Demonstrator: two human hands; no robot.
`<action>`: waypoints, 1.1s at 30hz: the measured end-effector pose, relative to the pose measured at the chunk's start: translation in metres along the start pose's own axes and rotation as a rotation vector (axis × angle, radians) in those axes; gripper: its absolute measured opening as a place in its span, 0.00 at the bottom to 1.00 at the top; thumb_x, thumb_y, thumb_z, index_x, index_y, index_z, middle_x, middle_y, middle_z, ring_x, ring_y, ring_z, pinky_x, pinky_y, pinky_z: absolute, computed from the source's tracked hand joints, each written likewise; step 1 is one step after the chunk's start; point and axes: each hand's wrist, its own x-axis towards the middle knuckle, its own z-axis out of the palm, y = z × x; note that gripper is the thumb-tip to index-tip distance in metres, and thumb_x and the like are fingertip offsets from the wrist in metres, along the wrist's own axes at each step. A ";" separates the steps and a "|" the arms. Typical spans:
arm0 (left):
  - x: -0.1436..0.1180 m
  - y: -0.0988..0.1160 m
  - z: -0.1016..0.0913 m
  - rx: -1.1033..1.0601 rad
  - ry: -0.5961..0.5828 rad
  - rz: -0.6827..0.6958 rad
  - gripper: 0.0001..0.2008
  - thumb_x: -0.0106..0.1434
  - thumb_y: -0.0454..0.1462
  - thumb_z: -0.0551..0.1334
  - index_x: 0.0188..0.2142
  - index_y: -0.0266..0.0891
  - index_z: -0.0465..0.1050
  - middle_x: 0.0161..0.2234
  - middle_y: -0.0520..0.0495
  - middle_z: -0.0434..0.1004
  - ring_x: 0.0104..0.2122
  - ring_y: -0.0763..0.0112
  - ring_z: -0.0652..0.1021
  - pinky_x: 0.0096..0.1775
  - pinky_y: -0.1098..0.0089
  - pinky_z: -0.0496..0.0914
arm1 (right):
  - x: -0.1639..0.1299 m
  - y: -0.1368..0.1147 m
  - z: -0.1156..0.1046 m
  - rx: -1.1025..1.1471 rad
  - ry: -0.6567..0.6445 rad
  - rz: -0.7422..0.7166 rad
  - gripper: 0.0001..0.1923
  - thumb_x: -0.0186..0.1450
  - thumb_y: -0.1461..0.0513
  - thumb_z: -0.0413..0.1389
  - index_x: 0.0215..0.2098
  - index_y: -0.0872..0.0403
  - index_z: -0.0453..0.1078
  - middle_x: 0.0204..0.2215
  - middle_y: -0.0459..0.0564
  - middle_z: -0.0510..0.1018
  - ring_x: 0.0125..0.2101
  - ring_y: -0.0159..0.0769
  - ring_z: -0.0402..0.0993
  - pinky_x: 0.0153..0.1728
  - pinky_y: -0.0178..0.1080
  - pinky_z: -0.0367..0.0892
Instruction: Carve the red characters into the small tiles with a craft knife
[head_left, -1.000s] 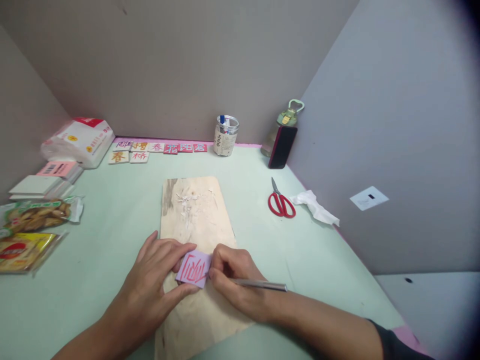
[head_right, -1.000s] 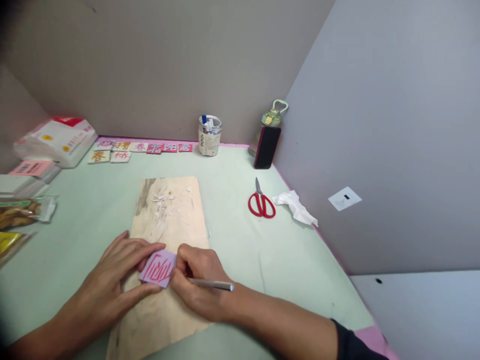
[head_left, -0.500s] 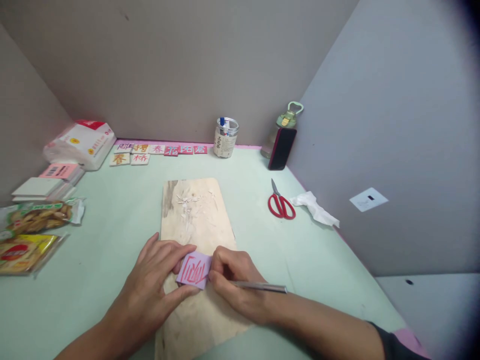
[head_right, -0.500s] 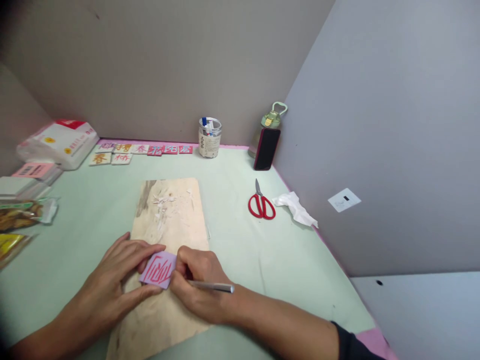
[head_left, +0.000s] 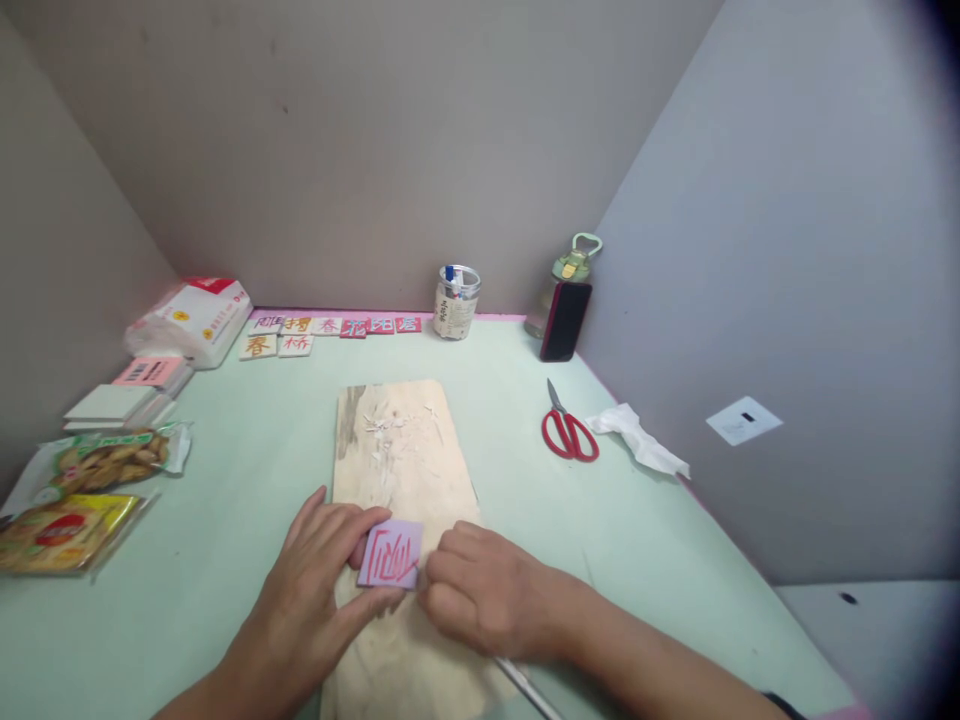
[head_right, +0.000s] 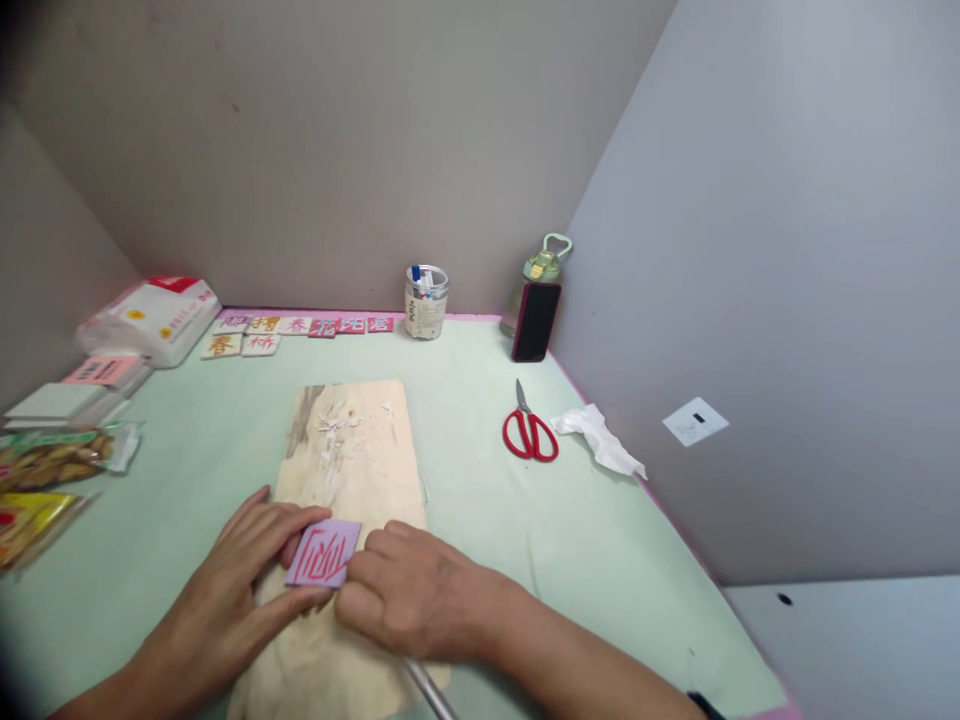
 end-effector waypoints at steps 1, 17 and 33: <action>0.000 -0.001 0.000 -0.008 0.005 -0.004 0.27 0.62 0.46 0.68 0.57 0.48 0.62 0.45 0.49 0.76 0.47 0.57 0.76 0.64 0.42 0.51 | 0.000 0.000 0.000 -0.014 0.000 -0.018 0.17 0.74 0.69 0.45 0.28 0.54 0.64 0.24 0.46 0.66 0.26 0.34 0.57 0.29 0.38 0.55; 0.001 -0.001 -0.006 -0.317 -0.059 -0.428 0.25 0.50 0.45 0.72 0.49 0.49 0.76 0.53 0.45 0.76 0.61 0.44 0.68 0.61 0.41 0.62 | 0.002 -0.012 0.001 1.011 0.202 0.725 0.12 0.67 0.59 0.57 0.29 0.51 0.59 0.28 0.44 0.67 0.27 0.30 0.61 0.29 0.34 0.59; 0.001 0.011 -0.018 0.203 0.200 0.152 0.27 0.60 0.46 0.70 0.55 0.42 0.64 0.42 0.47 0.77 0.46 0.58 0.76 0.68 0.46 0.44 | 0.010 -0.015 0.012 1.481 0.500 0.979 0.18 0.61 0.55 0.67 0.27 0.54 0.62 0.22 0.41 0.71 0.23 0.28 0.62 0.28 0.32 0.57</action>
